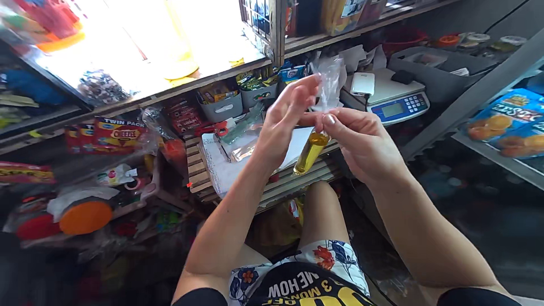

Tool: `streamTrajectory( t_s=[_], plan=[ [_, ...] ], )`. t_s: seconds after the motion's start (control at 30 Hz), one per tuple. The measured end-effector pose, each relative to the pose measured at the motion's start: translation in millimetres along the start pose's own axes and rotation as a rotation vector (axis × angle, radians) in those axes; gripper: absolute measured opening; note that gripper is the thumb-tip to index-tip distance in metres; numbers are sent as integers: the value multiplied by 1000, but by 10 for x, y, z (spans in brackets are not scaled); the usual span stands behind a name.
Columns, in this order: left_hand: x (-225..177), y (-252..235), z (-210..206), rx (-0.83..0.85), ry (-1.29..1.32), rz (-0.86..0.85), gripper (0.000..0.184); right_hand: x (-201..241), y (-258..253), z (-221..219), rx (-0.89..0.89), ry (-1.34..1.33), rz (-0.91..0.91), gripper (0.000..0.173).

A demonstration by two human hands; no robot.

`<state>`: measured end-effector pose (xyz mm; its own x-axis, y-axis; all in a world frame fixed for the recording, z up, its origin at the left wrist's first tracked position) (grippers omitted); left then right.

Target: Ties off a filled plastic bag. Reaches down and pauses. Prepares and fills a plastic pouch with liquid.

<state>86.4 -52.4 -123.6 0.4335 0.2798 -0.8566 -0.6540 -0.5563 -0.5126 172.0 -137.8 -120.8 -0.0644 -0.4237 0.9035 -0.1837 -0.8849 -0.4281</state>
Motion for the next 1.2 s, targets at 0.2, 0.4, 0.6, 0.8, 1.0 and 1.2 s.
streamTrajectory(
  t_s=[0.2, 0.4, 0.6, 0.8, 1.0, 1.2],
  plan=[
    [970, 930, -524, 244, 880, 508, 52, -64, -203, 169, -42, -236, -50, 32],
    [634, 969, 12, -247, 65, -62, 24, -211, -161, 268, -127, -222, -103, 33],
    [651, 1059, 174, -381, -215, -186, 46, -361, -125, 149, -204, -299, -178, 31],
    [939, 1144, -409, 182, 811, 369, 49, -528, -109, 57, -62, -438, -310, 29],
    [567, 1022, 60, -273, -385, -99, 34, -412, 20, 89, -99, -207, -92, 25],
    [917, 1059, -401, 186, 406, 255, 65, -517, 82, 108, -41, -270, -115, 27]
  ],
)
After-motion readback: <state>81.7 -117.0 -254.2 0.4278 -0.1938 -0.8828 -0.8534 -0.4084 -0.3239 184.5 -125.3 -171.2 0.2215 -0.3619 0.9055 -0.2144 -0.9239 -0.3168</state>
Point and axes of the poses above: each hand's wrist, its own y-axis away from the middle knuckle, its own z-axis out of the back of the hand, x = y × z, the point moved 9 cm from there along -y, towards the middle knuckle, and after that the axes turned 4 degrees about -z, right-handed, at the moved point
